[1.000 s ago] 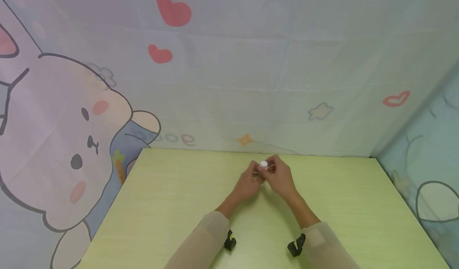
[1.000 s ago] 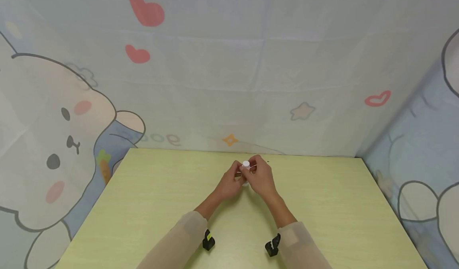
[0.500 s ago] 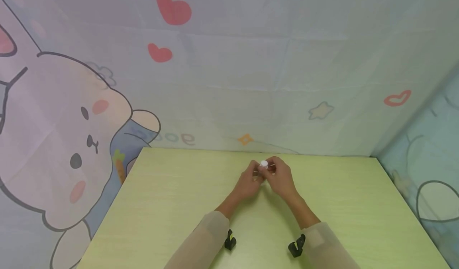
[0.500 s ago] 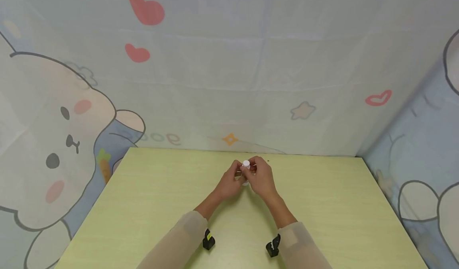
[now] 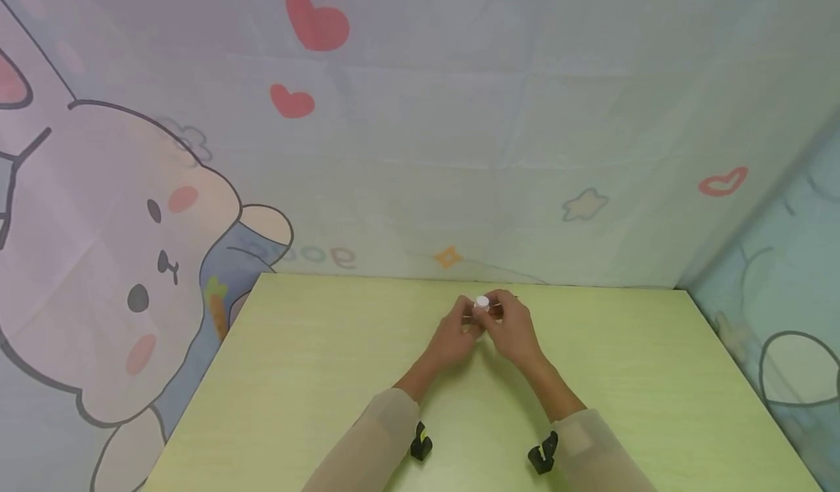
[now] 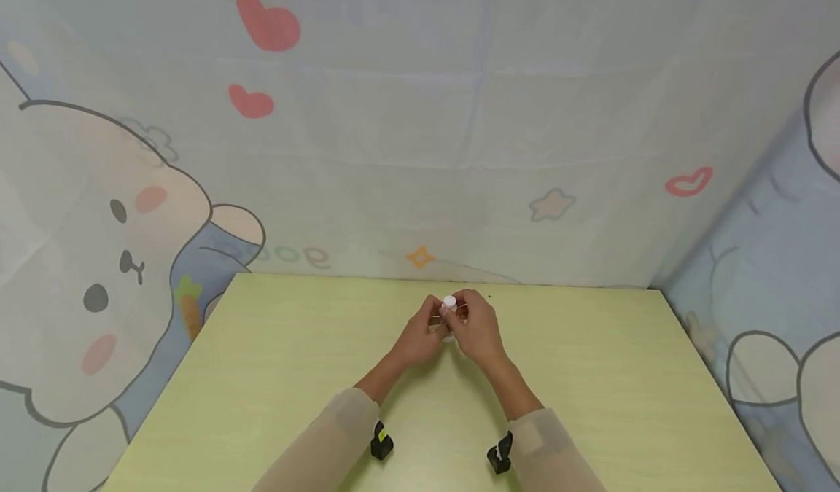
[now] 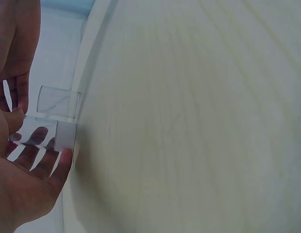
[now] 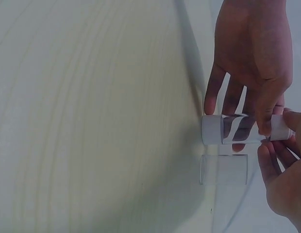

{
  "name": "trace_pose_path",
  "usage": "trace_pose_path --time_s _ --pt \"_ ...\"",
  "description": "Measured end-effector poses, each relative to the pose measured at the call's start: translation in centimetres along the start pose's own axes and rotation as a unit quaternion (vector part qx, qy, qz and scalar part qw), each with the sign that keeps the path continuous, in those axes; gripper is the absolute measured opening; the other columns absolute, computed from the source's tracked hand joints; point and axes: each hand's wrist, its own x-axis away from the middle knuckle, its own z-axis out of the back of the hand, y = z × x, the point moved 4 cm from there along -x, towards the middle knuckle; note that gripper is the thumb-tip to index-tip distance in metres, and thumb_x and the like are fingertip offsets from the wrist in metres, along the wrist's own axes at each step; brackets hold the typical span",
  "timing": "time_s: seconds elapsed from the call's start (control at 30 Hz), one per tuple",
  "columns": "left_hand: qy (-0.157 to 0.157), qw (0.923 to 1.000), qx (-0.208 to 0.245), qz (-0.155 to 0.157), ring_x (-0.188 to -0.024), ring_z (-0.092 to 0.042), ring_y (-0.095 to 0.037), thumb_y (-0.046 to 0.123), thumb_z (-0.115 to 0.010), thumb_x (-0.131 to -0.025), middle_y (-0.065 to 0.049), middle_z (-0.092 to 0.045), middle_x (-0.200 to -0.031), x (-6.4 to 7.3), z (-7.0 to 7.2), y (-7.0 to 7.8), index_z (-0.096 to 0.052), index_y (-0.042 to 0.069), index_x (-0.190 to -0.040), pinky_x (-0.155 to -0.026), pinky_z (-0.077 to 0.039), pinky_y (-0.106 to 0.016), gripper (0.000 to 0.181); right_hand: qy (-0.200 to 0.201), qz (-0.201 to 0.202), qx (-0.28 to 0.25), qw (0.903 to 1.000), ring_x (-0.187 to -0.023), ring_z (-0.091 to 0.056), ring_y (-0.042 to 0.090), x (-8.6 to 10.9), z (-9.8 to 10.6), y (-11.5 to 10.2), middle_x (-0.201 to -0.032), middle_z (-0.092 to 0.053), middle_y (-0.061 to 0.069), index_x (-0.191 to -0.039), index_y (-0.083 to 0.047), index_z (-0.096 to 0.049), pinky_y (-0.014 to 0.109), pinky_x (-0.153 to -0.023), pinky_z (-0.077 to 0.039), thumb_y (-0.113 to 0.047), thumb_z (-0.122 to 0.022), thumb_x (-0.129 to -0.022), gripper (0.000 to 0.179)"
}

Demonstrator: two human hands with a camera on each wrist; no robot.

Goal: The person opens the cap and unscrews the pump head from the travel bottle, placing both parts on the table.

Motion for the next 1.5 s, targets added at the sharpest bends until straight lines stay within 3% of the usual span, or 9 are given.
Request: trace_pose_path --time_s 0.43,0.7,1.5 --pt "-0.002 1.0000 0.002 -0.002 -0.131 -0.063 -0.032 0.015 -0.061 -0.107 -0.012 -0.067 -0.136 0.08 0.05 0.20 -0.051 0.014 -0.118 -0.110 -0.052 -0.048 0.014 -0.007 0.001 -0.004 1.0000 -0.105 -0.069 0.033 -0.06 0.02 0.00 -0.114 -0.068 0.015 -0.118 0.001 -0.066 0.047 -0.090 -0.061 -0.014 -0.076 -0.100 0.026" --pt "-0.005 1.0000 -0.006 -0.002 -0.130 -0.064 -0.032 0.017 -0.060 -0.108 -0.011 -0.067 -0.136 0.05 0.07 0.12 -0.051 0.015 -0.119 -0.110 -0.052 -0.049 0.015 -0.005 0.017 -0.005 0.9998 -0.102 -0.070 0.033 -0.10 0.05 -0.16 -0.111 -0.059 0.014 -0.114 0.002 -0.066 0.043 -0.090 -0.062 -0.011 -0.077 -0.099 0.023" --pt "-0.002 1.0000 -0.005 0.006 -0.131 -0.064 -0.027 0.022 -0.061 -0.109 -0.006 -0.067 -0.134 0.04 0.03 -0.04 -0.051 0.017 -0.117 -0.111 -0.052 -0.044 0.014 -0.004 0.033 -0.016 0.9993 -0.102 -0.070 0.036 0.14 0.18 -0.46 -0.109 -0.064 0.016 -0.115 0.003 -0.067 0.048 -0.091 -0.062 -0.008 -0.077 -0.098 0.022"
